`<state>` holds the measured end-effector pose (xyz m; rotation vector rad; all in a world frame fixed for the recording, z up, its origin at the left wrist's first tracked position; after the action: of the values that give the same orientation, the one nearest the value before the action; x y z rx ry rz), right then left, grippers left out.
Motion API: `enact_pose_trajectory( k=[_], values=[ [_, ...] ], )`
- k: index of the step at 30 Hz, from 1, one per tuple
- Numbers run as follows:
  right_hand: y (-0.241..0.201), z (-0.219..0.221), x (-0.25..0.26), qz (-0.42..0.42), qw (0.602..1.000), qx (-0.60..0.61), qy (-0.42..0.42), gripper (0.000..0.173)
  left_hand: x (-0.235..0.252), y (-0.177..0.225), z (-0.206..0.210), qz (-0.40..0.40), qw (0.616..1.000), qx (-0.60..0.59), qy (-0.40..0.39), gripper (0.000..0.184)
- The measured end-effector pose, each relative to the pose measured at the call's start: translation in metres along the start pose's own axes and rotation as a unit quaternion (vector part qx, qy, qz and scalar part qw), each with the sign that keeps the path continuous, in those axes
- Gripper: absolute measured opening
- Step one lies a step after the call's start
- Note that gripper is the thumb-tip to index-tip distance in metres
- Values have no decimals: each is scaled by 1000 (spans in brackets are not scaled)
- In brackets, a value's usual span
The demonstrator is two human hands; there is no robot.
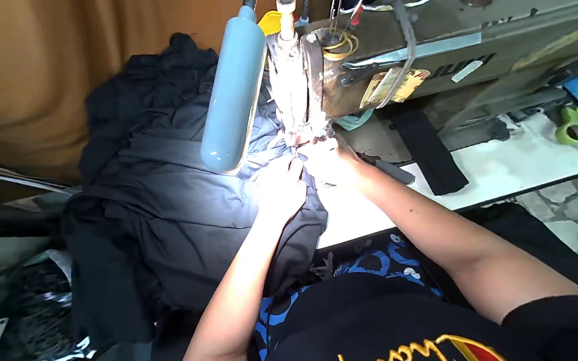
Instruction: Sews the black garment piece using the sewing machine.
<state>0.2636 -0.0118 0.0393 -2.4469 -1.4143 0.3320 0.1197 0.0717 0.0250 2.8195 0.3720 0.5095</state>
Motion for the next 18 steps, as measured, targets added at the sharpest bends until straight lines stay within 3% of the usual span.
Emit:
enact_pose_trajectory(
  k=[4, 10, 14, 15, 18],
  values=[
    [0, -2, 0, 29, 999, 29, -8, 41, 1, 1, 0, -2, 1000, -4, 6, 42],
    [-6, -6, -28, -19, 996, 75, 54, 37, 2, -1, 1, 4, 1000, -2, -9, 41],
    [4, -19, -104, -236, 944, 107, 205, 28, 2, -2, 0, 4, 1000, -21, -12, 41],
    [19, -27, -122, -248, 924, 125, 263, 26, 2, -2, -1, 1, 1000, -21, -18, 42],
    [94, -69, -160, -98, 891, 79, 435, 28, 2, -4, 0, 1, 1000, -26, -16, 41]
  ],
)
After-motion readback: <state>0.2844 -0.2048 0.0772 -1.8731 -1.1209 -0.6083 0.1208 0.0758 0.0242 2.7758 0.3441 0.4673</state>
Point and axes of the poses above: each hand's wrist, its own x-axis towards the middle knuckle, its own z-axis out of the palm, y = z × x, the point moved 2 cm from there along x, towards the middle knuckle, and after that the axes turned 3 degrees about y, right-handed, at the moved point
